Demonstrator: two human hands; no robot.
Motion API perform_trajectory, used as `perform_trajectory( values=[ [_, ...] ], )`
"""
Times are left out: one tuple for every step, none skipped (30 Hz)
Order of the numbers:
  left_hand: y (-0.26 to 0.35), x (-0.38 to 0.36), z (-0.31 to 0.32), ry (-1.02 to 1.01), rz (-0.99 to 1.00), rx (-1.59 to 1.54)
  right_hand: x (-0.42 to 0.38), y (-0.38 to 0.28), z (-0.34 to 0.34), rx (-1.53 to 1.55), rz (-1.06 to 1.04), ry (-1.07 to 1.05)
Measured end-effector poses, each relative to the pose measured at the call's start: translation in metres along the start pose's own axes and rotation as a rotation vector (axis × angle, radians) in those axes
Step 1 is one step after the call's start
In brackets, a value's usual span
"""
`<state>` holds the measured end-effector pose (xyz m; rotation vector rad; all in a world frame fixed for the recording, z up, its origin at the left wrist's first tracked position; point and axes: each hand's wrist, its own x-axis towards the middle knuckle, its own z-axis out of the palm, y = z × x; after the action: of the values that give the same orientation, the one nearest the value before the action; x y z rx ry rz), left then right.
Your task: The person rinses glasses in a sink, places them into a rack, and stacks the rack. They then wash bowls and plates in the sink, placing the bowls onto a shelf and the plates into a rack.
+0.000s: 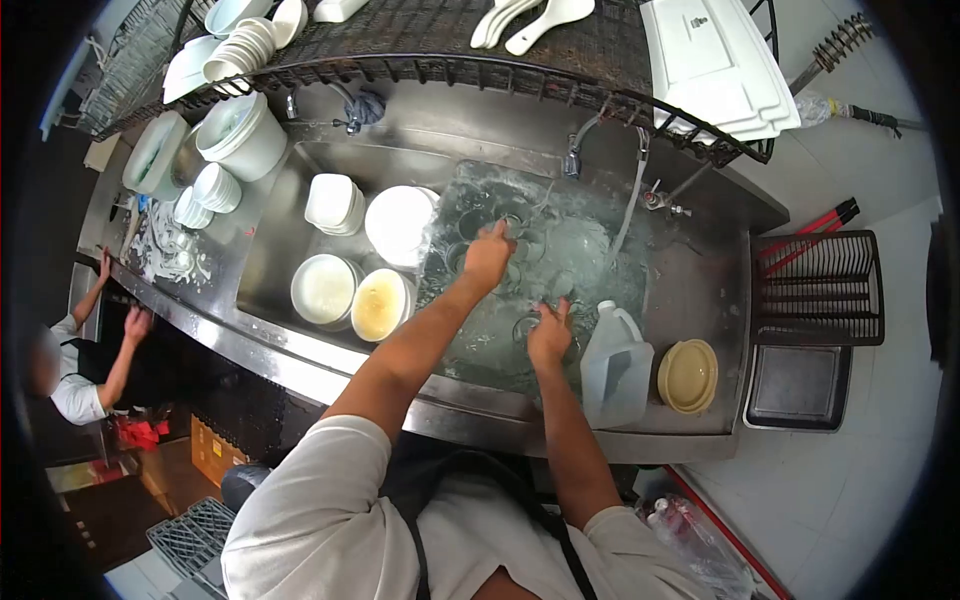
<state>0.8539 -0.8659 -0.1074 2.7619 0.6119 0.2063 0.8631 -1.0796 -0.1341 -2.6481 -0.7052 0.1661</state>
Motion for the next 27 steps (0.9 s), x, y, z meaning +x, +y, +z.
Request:
perform_trajectory(
  values=[
    [-0.007,0.003,0.031,-0.006,0.016,0.048,0.002,0.007,0.001,-0.057,-0.017,0.022],
    [-0.01,0.004,0.05,-0.013,0.032,0.096,0.007,0.016,0.005,-0.078,0.055,-0.068],
    [-0.007,0.003,0.05,-0.032,0.033,0.077,0.015,0.031,0.015,-0.1,0.128,-0.157],
    [-0.003,0.002,0.044,-0.05,0.033,0.059,0.023,0.048,0.03,-0.122,0.201,-0.247],
    [-0.003,0.0,0.041,-0.068,0.029,0.042,0.028,0.073,0.062,0.242,0.361,-0.169],
    [-0.006,0.0,0.047,-0.114,-0.009,-0.005,0.031,0.103,0.106,0.609,0.514,-0.089],
    [-0.01,0.002,0.055,-0.155,-0.052,-0.052,0.032,0.126,0.135,0.976,0.659,-0.01],
    [-0.019,0.003,0.064,-0.19,-0.102,-0.097,0.035,0.152,0.143,0.544,0.319,0.076],
    [-0.03,0.001,0.077,-0.13,-0.072,-0.104,0.043,0.168,0.146,0.134,-0.053,0.093],
    [-0.04,0.0,0.09,-0.066,-0.043,-0.11,0.051,0.184,0.149,-0.299,-0.387,0.261],
    [-0.051,0.001,0.097,0.0,-0.011,-0.112,0.055,0.152,0.116,-0.346,-0.302,0.01],
    [-0.052,-0.001,0.082,-0.01,-0.086,-0.196,0.06,0.115,0.077,-0.405,-0.209,-0.259],
    [-0.046,-0.005,0.051,-0.022,-0.156,-0.283,0.065,0.074,0.034,-0.464,-0.128,-0.509],
    [-0.047,-0.011,0.031,-0.038,-0.219,-0.37,0.062,0.079,0.043,-0.403,-0.162,-0.359],
    [-0.06,-0.013,0.033,-0.021,-0.224,-0.619,0.058,0.081,0.049,-0.342,-0.202,-0.211],
    [-0.074,-0.011,0.038,0.0,-0.222,-0.869,0.064,0.062,0.03,-0.17,-0.192,-0.294],
    [-0.087,-0.009,0.044,0.026,-0.213,-1.119,0.07,0.042,0.01,0.002,-0.17,-0.376],
    [-0.088,-0.014,0.022,0.046,-0.315,-1.42,0.08,0.026,-0.001,0.098,-0.185,-0.451],
    [-0.085,-0.026,-0.018,0.064,-0.417,-1.721,0.087,0.017,-0.008,0.194,-0.197,-0.526],
    [-0.088,-0.039,-0.042,0.078,-0.521,-2.022,0.093,0.005,-0.017,0.291,-0.204,-0.601],
    [-0.101,-0.047,-0.047,0.146,-0.326,-2.111,0.096,-0.026,-0.037,0.414,-0.147,-0.676],
    [-0.12,-0.05,-0.05,0.214,-0.122,-2.187,0.103,-0.043,-0.046,0.528,-0.123,-0.754],
    [-0.148,-0.052,-0.038,0.342,-0.096,-1.978,0.11,-0.061,-0.053,0.645,-0.099,-0.832],
    [-0.177,-0.054,-0.026,0.465,-0.099,-1.762,0.11,-0.087,-0.069,0.808,-0.114,-0.873],
    [-0.198,-0.062,-0.031,0.534,-0.154,-1.848,0.11,-0.111,-0.079,0.972,-0.128,-0.91],
    [-0.22,-0.069,-0.037,0.609,-0.205,-1.93,0.116,-0.127,-0.073,1.156,-0.028,-1.007],
    [-0.231,-0.081,-0.068,0.558,-0.129,-2.601,0.121,-0.142,-0.065,1.341,0.078,-1.1]
  ],
)
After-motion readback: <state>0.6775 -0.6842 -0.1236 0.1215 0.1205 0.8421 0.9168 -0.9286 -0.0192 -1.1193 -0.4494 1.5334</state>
